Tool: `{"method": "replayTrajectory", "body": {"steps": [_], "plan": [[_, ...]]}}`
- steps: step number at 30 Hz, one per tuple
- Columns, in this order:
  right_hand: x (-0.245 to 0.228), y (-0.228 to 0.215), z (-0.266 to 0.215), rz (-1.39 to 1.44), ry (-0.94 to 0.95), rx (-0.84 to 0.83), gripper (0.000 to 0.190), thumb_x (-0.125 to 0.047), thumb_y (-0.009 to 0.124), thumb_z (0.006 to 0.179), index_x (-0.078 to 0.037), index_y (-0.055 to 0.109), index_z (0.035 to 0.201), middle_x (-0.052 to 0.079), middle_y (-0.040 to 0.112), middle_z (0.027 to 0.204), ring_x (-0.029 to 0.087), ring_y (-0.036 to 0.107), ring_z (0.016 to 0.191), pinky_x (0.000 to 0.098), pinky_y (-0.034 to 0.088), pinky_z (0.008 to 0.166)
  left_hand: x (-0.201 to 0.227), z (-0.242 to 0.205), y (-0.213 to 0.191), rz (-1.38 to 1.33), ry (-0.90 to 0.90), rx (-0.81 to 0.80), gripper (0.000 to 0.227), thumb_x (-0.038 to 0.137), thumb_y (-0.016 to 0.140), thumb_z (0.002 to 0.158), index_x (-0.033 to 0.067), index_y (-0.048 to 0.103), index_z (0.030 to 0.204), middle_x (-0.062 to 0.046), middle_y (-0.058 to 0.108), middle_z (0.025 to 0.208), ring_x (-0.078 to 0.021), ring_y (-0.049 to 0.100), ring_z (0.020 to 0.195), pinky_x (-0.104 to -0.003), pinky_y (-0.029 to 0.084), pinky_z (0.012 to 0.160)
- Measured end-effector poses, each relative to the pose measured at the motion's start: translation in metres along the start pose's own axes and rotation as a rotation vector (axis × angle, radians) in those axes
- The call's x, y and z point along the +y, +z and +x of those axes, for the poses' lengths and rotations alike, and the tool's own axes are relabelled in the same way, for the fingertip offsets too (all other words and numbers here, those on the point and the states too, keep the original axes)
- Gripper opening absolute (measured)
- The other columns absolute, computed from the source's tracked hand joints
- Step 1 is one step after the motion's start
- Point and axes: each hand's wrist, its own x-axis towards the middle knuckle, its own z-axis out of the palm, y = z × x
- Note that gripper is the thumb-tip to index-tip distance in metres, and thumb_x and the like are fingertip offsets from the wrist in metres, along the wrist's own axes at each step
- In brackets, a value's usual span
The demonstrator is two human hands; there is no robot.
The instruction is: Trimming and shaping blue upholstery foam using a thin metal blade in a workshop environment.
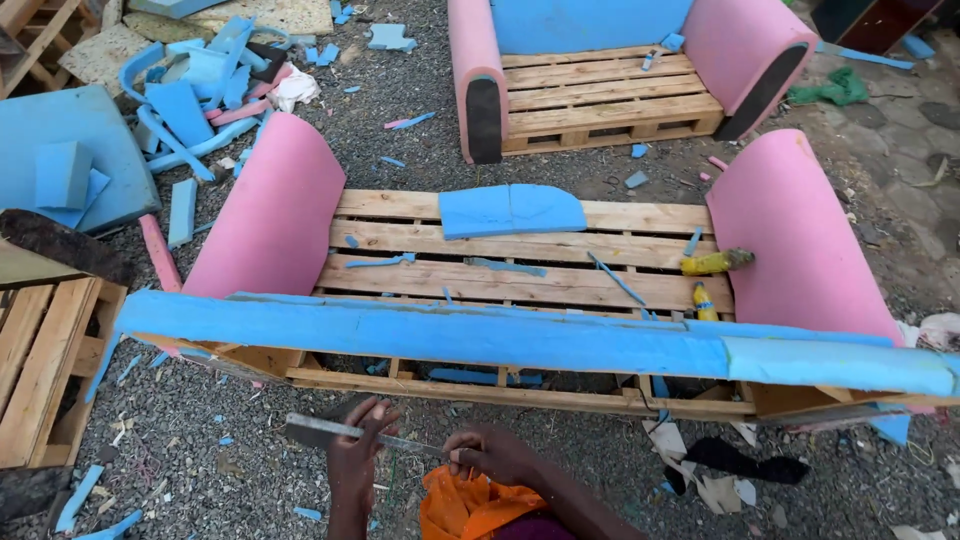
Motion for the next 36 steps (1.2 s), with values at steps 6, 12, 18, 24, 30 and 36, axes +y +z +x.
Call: {"method": "replayTrajectory", "body": {"steps": [6, 12, 18, 24, 30, 36], "plan": [[-0.001, -0.007, -0.037, 0.038, 0.025, 0.089, 0.025, -0.015, 0.068, 0.132, -0.005, 0.086, 0.147, 0.011, 0.094, 0.118, 0.021, 0.089, 0.106, 0.0383, 0.074, 0.101, -0.027, -0.007, -0.007, -0.049, -0.04, -0.026, 0.05, 0.033, 0.078, 0.123, -0.0063, 0.085, 0.152, -0.027, 0.094, 0.133, -0.045, 0.091, 0.121, -0.057, 0.076, 0.105], [0.013, -0.01, -0.105, -0.074, -0.047, 0.162, 0.025, -0.019, 0.067, 0.132, -0.009, 0.089, 0.14, 0.006, 0.093, 0.11, 0.019, 0.089, 0.099, 0.0366, 0.072, 0.092, -0.056, -0.033, 0.013, -0.056, -0.034, -0.038, 0.046, 0.029, 0.086, 0.118, -0.0032, 0.086, 0.15, -0.022, 0.091, 0.132, -0.0343, 0.086, 0.124, -0.053, 0.077, 0.107], [-0.015, -0.007, -0.134, -0.372, 0.009, 0.136, 0.033, -0.052, 0.071, 0.125, -0.026, 0.084, 0.141, 0.002, 0.089, 0.127, 0.027, 0.081, 0.11, 0.0456, 0.059, 0.093, -0.042, -0.099, 0.057, 0.061, -0.126, -0.067, 0.044, 0.012, 0.089, 0.113, -0.0118, 0.087, 0.15, -0.03, 0.092, 0.131, -0.0455, 0.09, 0.125, -0.056, 0.08, 0.106], [-0.022, -0.011, -0.09, -0.238, -0.058, 0.175, 0.027, -0.026, 0.079, 0.13, -0.01, 0.096, 0.115, 0.003, 0.093, 0.092, 0.014, 0.083, 0.074, 0.0371, 0.068, 0.076, -0.029, -0.129, 0.093, 0.059, -0.166, -0.091, 0.036, 0.012, 0.092, 0.11, -0.01, 0.093, 0.138, -0.032, 0.097, 0.134, -0.0481, 0.095, 0.099, -0.049, 0.077, 0.093], [-0.015, -0.072, -0.095, -0.255, -0.066, 0.24, 0.045, -0.054, 0.075, 0.125, -0.019, 0.096, 0.105, 0.0, 0.095, 0.097, 0.016, 0.086, 0.081, 0.033, 0.066, 0.077, -0.012, -0.059, 0.051, -0.031, -0.05, 0.143, 0.035, 0.019, 0.093, 0.113, 0.0041, 0.09, 0.145, -0.016, 0.092, 0.121, -0.0295, 0.085, 0.106, -0.04, 0.074, 0.098], [0.011, -0.151, -0.104, -0.326, 0.307, 0.673, 0.087, -0.101, 0.064, 0.1, -0.026, 0.091, 0.066, -0.008, 0.078, 0.057, 0.005, 0.063, 0.047, 0.0279, 0.041, 0.055, 0.009, 0.013, 0.04, 0.066, 0.076, 0.22, 0.036, 0.047, 0.089, 0.131, 0.0127, 0.083, 0.121, -0.004, 0.076, 0.091, -0.023, 0.087, 0.095, -0.04, 0.077, 0.094]]}}
